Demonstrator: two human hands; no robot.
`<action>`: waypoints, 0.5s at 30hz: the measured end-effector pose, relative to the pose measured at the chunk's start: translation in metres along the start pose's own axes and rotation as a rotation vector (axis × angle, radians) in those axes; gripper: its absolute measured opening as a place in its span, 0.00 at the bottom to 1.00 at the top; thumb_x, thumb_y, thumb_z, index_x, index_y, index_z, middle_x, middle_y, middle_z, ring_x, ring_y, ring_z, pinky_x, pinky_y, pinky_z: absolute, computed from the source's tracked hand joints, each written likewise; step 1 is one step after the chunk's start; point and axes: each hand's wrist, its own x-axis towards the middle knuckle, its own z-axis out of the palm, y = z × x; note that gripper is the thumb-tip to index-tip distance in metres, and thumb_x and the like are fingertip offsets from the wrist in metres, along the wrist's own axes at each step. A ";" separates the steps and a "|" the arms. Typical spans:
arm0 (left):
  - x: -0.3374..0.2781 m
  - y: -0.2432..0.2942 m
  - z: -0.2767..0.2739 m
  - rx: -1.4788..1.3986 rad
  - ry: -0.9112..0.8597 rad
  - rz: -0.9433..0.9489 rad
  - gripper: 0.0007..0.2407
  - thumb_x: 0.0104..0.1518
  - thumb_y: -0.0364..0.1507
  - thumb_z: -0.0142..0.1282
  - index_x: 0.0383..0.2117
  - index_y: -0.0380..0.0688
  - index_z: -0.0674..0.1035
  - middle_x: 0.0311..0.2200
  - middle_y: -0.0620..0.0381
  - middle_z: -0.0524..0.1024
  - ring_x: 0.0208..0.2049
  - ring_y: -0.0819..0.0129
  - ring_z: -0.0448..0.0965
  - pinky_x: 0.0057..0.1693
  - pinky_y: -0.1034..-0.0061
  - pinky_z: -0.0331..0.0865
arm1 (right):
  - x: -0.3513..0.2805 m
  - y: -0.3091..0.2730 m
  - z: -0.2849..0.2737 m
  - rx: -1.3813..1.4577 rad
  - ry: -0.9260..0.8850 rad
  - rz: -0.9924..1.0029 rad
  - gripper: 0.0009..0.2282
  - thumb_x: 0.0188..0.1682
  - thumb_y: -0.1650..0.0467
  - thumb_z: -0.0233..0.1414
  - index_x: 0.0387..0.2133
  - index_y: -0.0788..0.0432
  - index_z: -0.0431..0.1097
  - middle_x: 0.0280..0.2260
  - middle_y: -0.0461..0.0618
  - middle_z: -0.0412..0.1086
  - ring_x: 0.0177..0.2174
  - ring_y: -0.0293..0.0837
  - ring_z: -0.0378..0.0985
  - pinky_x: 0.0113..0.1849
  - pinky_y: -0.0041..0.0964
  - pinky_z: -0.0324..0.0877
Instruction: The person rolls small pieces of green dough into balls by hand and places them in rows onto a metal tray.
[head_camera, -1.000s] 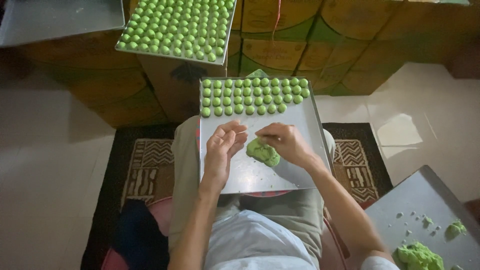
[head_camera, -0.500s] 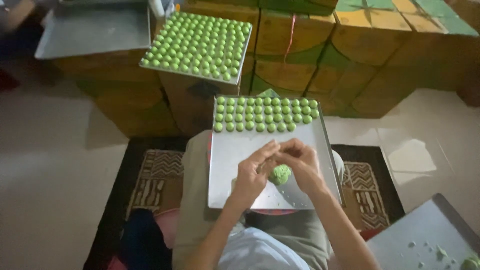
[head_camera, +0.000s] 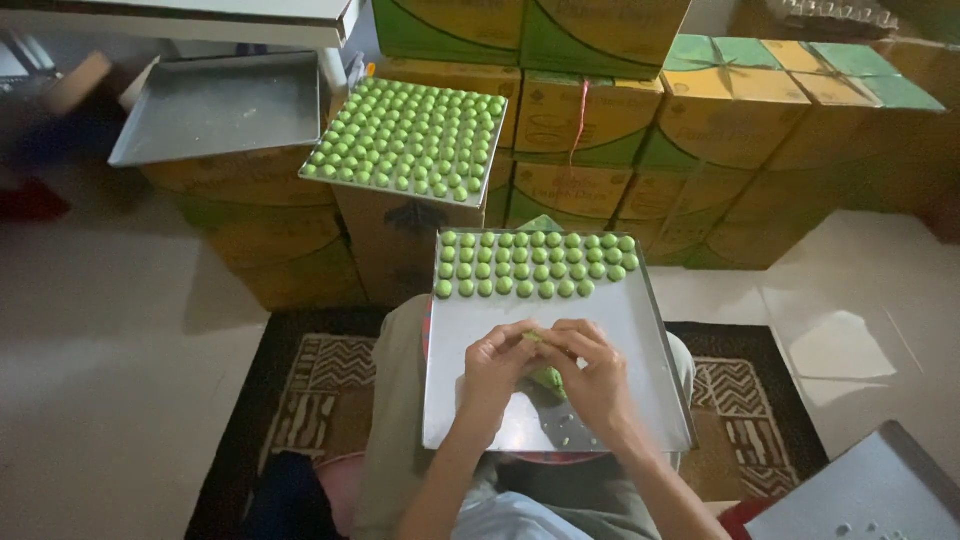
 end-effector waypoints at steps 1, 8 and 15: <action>-0.002 0.005 0.000 0.001 -0.002 0.003 0.12 0.57 0.19 0.59 0.48 0.36 0.83 0.35 0.43 0.84 0.36 0.63 0.85 0.46 0.71 0.81 | 0.000 0.005 0.000 0.001 0.002 -0.003 0.08 0.43 0.76 0.64 0.35 0.58 0.83 0.31 0.51 0.79 0.27 0.43 0.79 0.30 0.33 0.74; -0.009 0.019 -0.002 0.017 -0.100 -0.060 0.09 0.61 0.23 0.58 0.46 0.35 0.84 0.32 0.43 0.81 0.33 0.60 0.85 0.43 0.70 0.82 | -0.003 0.013 0.002 -0.016 0.008 -0.279 0.09 0.42 0.73 0.64 0.37 0.56 0.82 0.38 0.51 0.77 0.41 0.49 0.77 0.44 0.43 0.72; -0.004 0.009 -0.014 -0.136 -0.261 -0.074 0.17 0.60 0.30 0.55 0.54 0.36 0.79 0.46 0.48 0.80 0.46 0.60 0.81 0.54 0.67 0.78 | -0.003 0.005 0.000 -0.071 -0.046 -0.277 0.08 0.51 0.72 0.55 0.39 0.54 0.81 0.48 0.48 0.75 0.46 0.47 0.70 0.46 0.43 0.70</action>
